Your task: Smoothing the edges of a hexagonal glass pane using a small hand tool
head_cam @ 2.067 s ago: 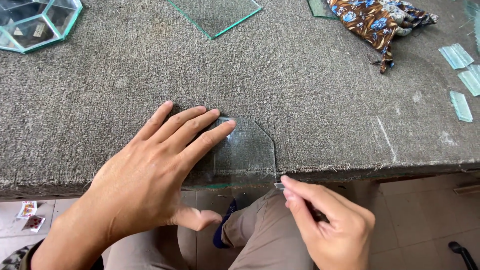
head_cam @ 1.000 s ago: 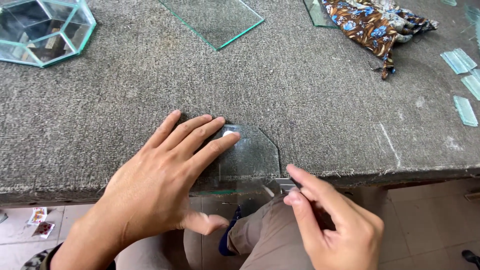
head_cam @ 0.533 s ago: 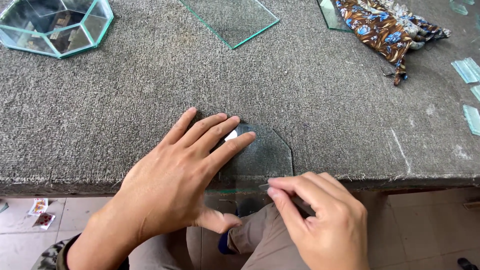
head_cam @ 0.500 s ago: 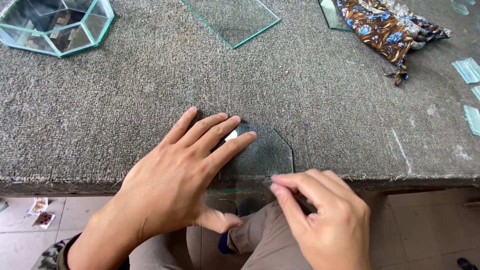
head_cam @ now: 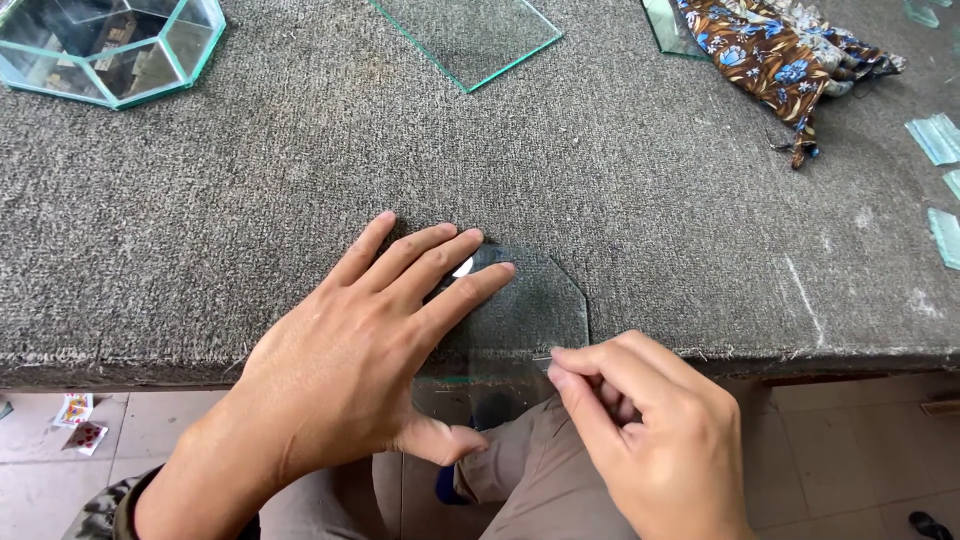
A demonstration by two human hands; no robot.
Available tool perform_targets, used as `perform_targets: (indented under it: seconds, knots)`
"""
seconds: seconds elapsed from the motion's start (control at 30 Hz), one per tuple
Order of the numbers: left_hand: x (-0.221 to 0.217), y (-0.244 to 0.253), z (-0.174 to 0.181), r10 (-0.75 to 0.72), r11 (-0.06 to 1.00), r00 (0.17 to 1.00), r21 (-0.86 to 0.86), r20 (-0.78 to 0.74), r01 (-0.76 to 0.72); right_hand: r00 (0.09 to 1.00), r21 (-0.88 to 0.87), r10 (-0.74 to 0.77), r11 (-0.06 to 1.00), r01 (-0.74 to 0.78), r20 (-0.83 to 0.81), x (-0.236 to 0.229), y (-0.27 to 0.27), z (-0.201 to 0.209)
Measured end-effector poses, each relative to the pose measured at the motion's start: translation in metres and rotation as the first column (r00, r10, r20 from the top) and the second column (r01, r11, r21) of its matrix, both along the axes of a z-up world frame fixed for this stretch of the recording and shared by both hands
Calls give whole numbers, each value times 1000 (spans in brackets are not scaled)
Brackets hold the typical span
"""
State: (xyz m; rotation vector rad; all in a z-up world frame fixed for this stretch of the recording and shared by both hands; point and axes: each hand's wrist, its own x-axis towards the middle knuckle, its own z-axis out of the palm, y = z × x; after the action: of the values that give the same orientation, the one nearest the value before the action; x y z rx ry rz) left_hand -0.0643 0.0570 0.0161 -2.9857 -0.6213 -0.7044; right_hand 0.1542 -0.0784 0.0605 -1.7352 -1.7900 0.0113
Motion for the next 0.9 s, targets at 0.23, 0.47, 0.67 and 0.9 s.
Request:
perform_targets:
  seconds: [0.23,0.47,0.67,0.9]
  knots:
    - [1,-1,0,-9,1000,1000,-17,6,9,999,3,28,1000,-29,45,0,-2,2]
    - [1,0,1,-21,999,1000,-26,10,21,997,15,76,997,-76,23,-2,1,3]
    - [1,0,2,-12,1000,1000,-23,13,13,998,9,66,998,-66,-25,-4,-11,-1]
    - [1,1,0,-9,1000,1000,-19,-5,9,999,32,36,999,-37,8,-7,-14,2]
